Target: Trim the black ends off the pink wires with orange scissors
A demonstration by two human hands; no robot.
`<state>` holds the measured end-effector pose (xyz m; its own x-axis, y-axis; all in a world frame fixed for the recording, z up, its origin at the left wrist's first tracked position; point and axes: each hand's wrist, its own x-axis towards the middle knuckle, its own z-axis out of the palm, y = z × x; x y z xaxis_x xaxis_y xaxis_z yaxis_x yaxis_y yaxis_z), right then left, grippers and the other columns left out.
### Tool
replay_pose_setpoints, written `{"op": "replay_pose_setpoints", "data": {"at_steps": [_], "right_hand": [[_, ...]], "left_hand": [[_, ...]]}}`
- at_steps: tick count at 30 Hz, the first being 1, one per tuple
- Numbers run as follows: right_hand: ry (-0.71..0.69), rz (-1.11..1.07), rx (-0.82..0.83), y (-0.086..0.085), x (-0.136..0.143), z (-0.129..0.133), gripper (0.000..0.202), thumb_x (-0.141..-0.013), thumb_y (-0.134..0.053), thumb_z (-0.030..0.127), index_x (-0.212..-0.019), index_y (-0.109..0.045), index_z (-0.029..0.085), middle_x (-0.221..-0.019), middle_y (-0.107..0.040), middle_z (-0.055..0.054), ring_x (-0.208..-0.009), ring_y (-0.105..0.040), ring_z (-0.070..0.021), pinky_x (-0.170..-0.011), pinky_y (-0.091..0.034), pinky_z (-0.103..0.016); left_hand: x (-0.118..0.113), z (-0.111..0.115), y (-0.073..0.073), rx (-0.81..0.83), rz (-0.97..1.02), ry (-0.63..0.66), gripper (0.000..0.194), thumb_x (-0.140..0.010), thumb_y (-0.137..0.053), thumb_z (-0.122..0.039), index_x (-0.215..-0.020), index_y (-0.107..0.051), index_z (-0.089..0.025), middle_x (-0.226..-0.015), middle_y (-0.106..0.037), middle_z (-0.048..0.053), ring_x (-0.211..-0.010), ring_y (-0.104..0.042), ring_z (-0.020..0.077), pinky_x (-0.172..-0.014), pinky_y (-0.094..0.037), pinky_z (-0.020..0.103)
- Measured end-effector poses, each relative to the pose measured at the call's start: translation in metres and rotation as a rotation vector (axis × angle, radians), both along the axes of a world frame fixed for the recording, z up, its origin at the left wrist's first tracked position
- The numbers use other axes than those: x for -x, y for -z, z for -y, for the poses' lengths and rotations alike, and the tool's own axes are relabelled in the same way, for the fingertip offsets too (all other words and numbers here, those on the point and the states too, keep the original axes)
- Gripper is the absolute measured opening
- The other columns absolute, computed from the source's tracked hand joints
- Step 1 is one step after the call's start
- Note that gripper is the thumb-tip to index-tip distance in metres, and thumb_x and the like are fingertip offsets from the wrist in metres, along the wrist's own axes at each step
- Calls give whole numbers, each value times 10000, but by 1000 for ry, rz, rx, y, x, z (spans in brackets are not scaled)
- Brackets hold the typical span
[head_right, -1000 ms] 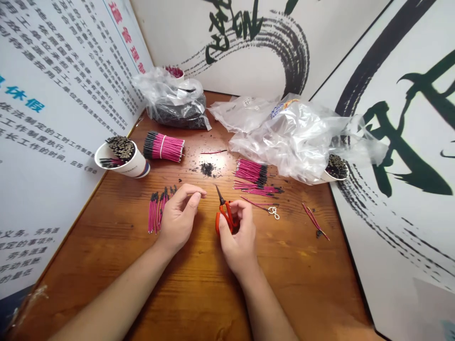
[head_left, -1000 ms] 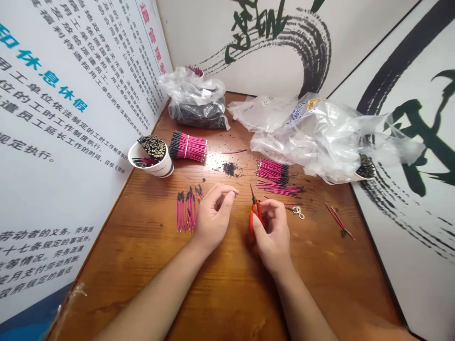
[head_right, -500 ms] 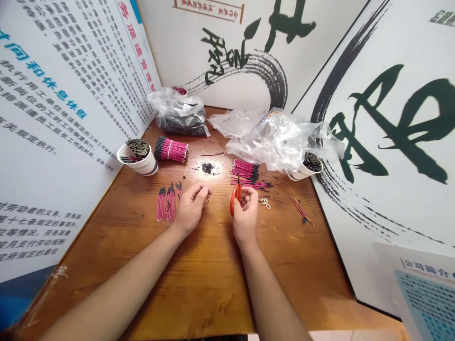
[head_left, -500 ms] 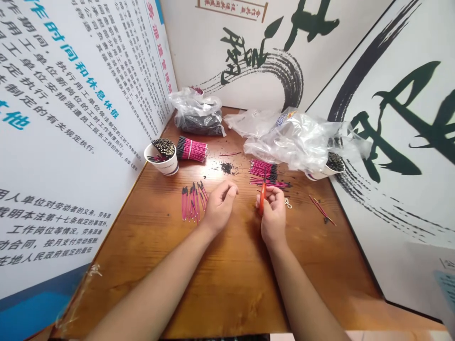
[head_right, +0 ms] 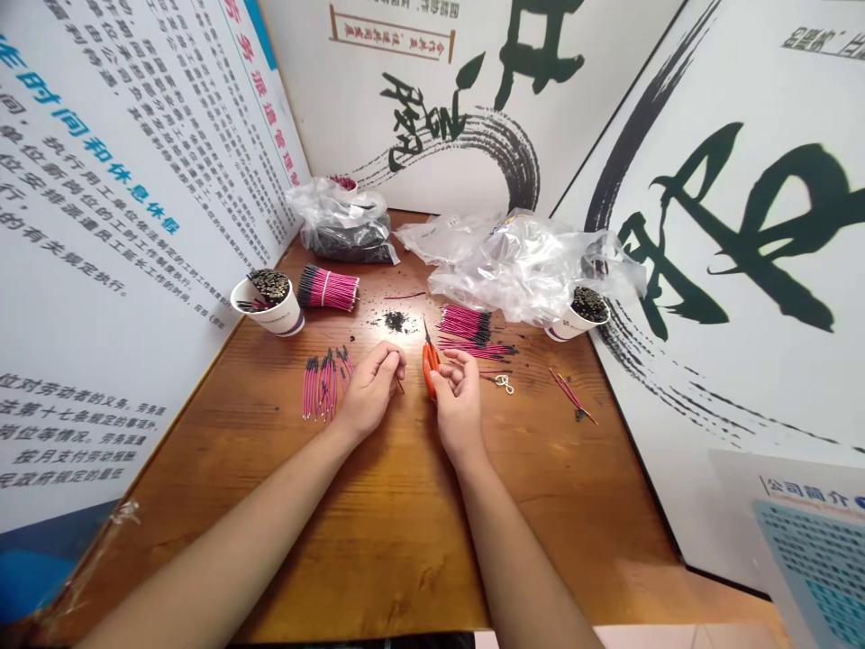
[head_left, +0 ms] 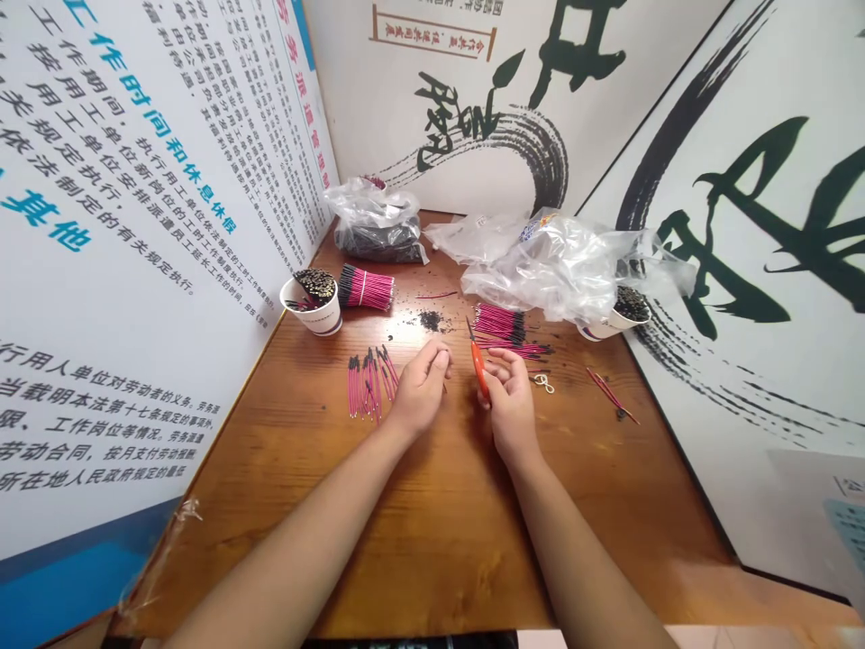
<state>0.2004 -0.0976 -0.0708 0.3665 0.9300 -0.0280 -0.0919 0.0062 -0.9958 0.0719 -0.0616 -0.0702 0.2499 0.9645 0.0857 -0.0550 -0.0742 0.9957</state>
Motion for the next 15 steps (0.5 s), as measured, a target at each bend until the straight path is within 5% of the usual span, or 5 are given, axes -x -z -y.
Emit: {"op": "replay_pose_setpoints", "data": {"at_steps": [8,15], "right_hand": [[-74,-31,-1,-4,6,4,339,-791,-612,332,-1085,-478,228,-844,-618,0,-602,-551,-122,-488,-428,-225],[-82,85,-86,5,5,0,410,-772,-645,302,-1132,-466,225,-969,-651,-46,-744,-627,-149,-672,-522,-292]], "left_hand": [[0,-2,-2,-30,-56,-2,224,-943,-415,-303,-764,-468,-178,-683,-447,-23,-627,-423,105,-593,-371,221],[-1,0,-3,-59,-158,105,219,-937,-426,-284,-793,-537,-163,-738,-539,-11,-711,-501,123,-697,-417,242]]}}
